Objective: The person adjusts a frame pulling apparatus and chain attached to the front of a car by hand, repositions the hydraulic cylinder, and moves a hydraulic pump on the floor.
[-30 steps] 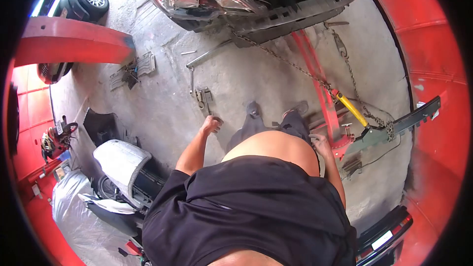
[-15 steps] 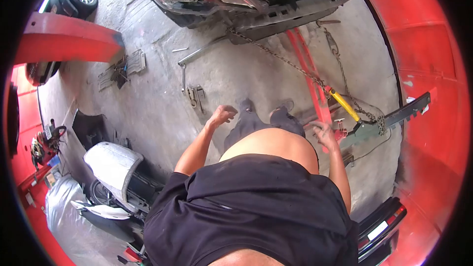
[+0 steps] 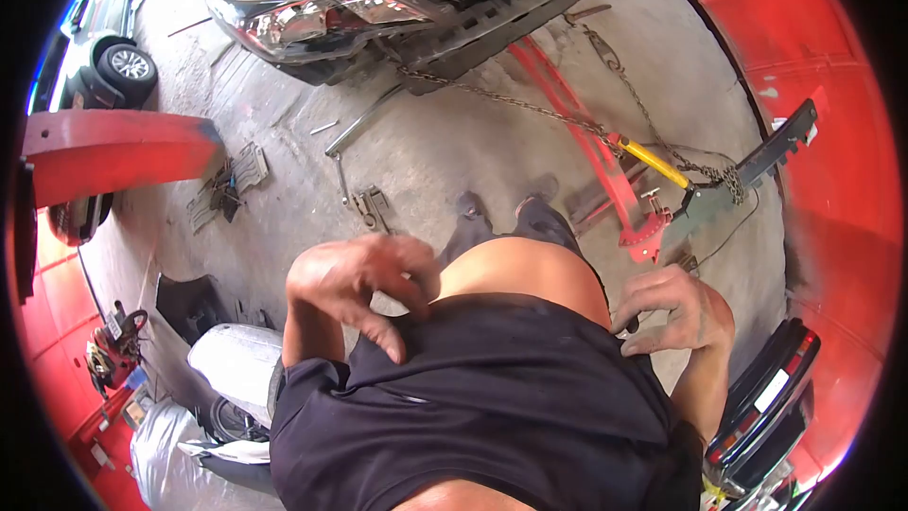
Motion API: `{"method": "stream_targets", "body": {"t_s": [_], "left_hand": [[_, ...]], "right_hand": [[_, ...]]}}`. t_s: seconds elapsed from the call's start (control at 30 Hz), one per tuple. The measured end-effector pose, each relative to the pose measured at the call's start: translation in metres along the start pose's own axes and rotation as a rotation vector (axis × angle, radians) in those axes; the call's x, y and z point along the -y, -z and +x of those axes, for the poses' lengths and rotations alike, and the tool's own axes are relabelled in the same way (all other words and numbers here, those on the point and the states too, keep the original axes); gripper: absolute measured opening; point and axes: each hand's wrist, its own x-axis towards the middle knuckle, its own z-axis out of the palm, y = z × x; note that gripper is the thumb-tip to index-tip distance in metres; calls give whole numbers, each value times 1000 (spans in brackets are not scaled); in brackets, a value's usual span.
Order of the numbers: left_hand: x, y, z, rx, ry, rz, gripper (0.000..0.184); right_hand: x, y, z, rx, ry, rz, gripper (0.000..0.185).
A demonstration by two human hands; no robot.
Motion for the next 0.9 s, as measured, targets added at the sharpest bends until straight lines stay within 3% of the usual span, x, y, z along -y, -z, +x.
{"method": "stream_targets", "body": {"t_s": [0.13,0.2,0.27,0.4,0.47,0.53,0.63,0.9], "left_hand": [[-10,-6,0,50,-27,98,24],[-10,-7,2,-26,-8,82,18],[-8,-8,6,-137,21,67,11],[18,-11,17,-348,408,280,10],[47,-14,24,-410,546,221,10],[87,-18,23,-435,634,275,11],[154,-33,4,-547,734,49,13],[146,-37,36,-530,727,-5,17]], "right_hand": [[-2,-4,-15,-25,18,72,28],[-8,-2,-24,-34,35,142,24],[-9,-4,-28,-57,18,18,21],[-22,-9,-32,-197,-108,-210,22],[-41,-18,-30,-480,-332,-156,22],[-81,-18,-24,-591,-475,-421,23],[-135,-32,-26,-721,-604,-262,26],[-162,-62,-7,-1073,-381,-45,20]]}}
